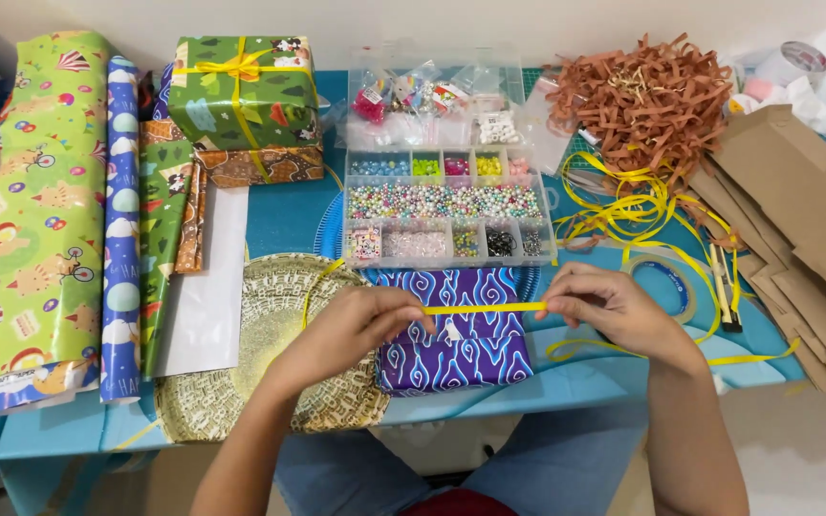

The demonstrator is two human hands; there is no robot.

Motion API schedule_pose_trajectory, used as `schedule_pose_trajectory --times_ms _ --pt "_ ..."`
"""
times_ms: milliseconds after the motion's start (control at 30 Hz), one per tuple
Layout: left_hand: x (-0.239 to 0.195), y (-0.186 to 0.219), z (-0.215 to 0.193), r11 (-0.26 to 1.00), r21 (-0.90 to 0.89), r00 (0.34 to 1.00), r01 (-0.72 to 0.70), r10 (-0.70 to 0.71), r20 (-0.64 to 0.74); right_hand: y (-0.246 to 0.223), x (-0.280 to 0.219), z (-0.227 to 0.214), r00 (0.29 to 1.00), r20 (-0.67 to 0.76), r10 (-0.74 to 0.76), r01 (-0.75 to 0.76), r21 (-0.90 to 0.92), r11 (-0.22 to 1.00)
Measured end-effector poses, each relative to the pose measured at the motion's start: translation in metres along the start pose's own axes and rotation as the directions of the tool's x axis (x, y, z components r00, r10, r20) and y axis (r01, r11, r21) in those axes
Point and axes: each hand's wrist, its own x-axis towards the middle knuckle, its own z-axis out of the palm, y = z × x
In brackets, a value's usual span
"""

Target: Tying a yellow decorative ribbon around a small blue patterned gift box on a craft table.

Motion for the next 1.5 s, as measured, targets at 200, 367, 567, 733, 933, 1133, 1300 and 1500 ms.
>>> schedule_pose_trajectory --times_ms 200,367,567,733,933,1133,1300,1500 --pt "-0.008 -0.014 -0.016 0.978 -0.126 0.983 0.164 -0.15 0.107 0.002 -0.001 -0.007 0.992 0.056 0.11 -0.107 -0.059 0.993" --pt "-0.017 -0.012 -0.024 0.965 -0.043 0.955 0.257 -0.247 0.162 0.013 0.002 0.0 0.959 0.073 0.272 -0.268 -0.066 0.961" --pt "-0.022 -0.035 -0.031 0.935 0.005 0.92 0.355 -0.35 0.177 0.023 0.009 -0.002 0.935 0.044 0.352 -0.347 -0.095 0.933" --pt "-0.026 -0.056 -0.02 0.924 -0.058 0.912 0.379 -0.362 0.19 0.037 0.01 0.001 0.922 0.09 0.376 -0.374 -0.037 0.927" --pt "-0.03 -0.071 -0.014 0.886 -0.205 0.9 0.417 -0.371 0.228 0.063 0.007 0.007 0.926 0.136 0.353 -0.365 0.078 0.928" --pt "-0.036 -0.093 -0.005 0.841 -0.261 0.876 0.474 -0.421 0.234 0.098 0.008 0.012 0.928 0.189 0.322 -0.351 0.148 0.924" --pt "-0.029 -0.077 -0.001 0.877 -0.126 0.877 0.464 -0.435 0.204 0.102 0.015 0.015 0.906 0.245 0.345 -0.394 0.19 0.899" --pt "-0.015 -0.092 0.002 0.859 -0.144 0.866 0.492 -0.467 0.179 0.102 0.031 0.023 0.864 0.359 0.352 -0.442 0.205 0.874"
